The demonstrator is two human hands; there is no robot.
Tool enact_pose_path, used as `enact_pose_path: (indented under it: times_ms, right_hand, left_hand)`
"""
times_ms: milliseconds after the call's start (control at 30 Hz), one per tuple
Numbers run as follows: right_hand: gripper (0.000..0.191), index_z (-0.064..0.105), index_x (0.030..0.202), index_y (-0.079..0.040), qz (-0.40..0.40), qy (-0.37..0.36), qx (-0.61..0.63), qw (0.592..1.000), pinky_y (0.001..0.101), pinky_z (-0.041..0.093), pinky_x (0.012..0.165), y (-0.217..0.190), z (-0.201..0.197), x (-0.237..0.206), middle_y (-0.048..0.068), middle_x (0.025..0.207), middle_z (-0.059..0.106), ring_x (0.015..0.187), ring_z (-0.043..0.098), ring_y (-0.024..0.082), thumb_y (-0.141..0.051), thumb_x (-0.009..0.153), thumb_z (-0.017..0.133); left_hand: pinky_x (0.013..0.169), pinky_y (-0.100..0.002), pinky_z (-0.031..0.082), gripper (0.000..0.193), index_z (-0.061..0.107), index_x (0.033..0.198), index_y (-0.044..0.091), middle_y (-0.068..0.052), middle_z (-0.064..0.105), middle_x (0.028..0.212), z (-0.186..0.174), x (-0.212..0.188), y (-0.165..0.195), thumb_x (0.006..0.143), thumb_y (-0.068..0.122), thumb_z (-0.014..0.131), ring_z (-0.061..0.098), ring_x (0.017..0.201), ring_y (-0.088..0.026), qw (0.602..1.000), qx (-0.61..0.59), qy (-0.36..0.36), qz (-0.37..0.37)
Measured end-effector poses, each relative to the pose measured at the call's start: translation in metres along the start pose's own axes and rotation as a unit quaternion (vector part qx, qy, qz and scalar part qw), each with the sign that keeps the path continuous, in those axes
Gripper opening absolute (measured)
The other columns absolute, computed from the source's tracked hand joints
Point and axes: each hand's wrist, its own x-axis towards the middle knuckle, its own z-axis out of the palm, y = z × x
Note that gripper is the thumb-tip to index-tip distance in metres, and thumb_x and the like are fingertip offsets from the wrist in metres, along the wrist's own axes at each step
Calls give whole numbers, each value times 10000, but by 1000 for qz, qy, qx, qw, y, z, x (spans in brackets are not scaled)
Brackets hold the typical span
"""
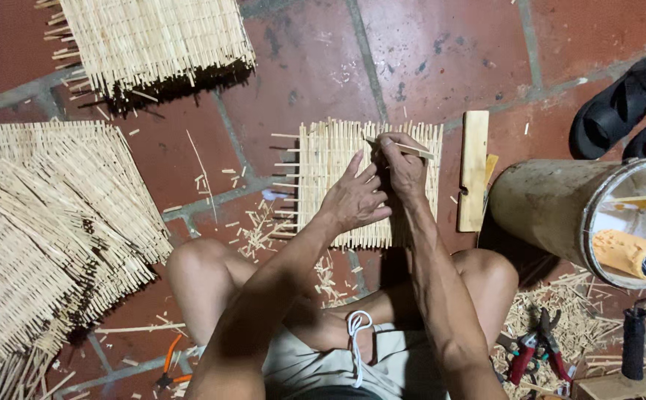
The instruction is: The person sits on a tiled floor and weaves thin bamboo strips into small rectangular mats. They use a paint roller to apply white adhesive to a cardboard piece, then press a woven mat onto it and smooth the surface. The person repeats the process with additional mats, stacking finished units nearby.
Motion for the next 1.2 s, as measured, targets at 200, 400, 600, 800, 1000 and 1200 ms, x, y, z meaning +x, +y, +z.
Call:
enact_pose_path:
  times_ms: [200, 400, 600, 800, 1000, 1200]
  right_hand:
    - [186, 696, 1064, -18, 42, 55, 84, 994, 241, 501, 636, 9, -12, -9, 24, 838, 680, 720, 612, 92, -191, 996, 684]
    - [181, 655, 1019, -17, 2, 240, 224, 945, 263, 465, 481, 3, -75, -41, 33, 730, 643, 553, 570, 106, -197, 1003, 668]
    - [210, 683, 1055, -12, 20, 193, 112, 975, 249, 500, 552, 6, -82, -28, 25, 761, 657, 614, 599, 89, -214, 1007, 652]
    - [232, 658, 1066, -1, 14, 167, 148, 975, 245, 491, 591, 21, -86, -39, 23, 783, 647, 653, 590, 78, -230, 1051, 627]
    - [220, 694, 1174, -29, -63, 280, -27, 957, 238, 470, 636, 37, -111, -95, 54, 876, 699, 724, 587, 82, -195, 1053, 618]
    - [198, 697, 1174, -31, -81, 260, -92, 958, 237, 549, 725, 44, -115, -115, 46, 893, 706, 772, 649, 89, -174, 1056, 627]
  left_hand:
    - [1251, -611, 113, 437, 758, 1088, 170, -87, 665, 1291, -2, -6, 8, 965, 553, 589, 446, 1423, -290, 998, -19, 61, 29]
    - [1211, -641, 150, 551, 618, 1409, 237, -96, 472, 1574, -5, -11, 20, 966, 558, 562, 328, 1505, -316, 991, -17, 119, 54]
    - [1224, -633, 153, 559, 601, 1422, 253, -78, 451, 1584, -10, -8, 27, 964, 571, 556, 323, 1511, -302, 995, 12, 91, 40]
    - [1230, -621, 157, 546, 610, 1411, 260, -73, 460, 1585, -7, -9, 31, 967, 573, 561, 333, 1508, -300, 997, 17, 73, 32]
    - [1209, -637, 172, 549, 629, 1386, 246, -97, 462, 1566, -2, -9, 33, 934, 557, 626, 348, 1484, -320, 996, 32, 73, 38]
    - [1220, -646, 190, 542, 638, 1381, 235, -98, 478, 1563, -2, -12, 36, 928, 532, 664, 368, 1494, -334, 995, 30, 85, 44]
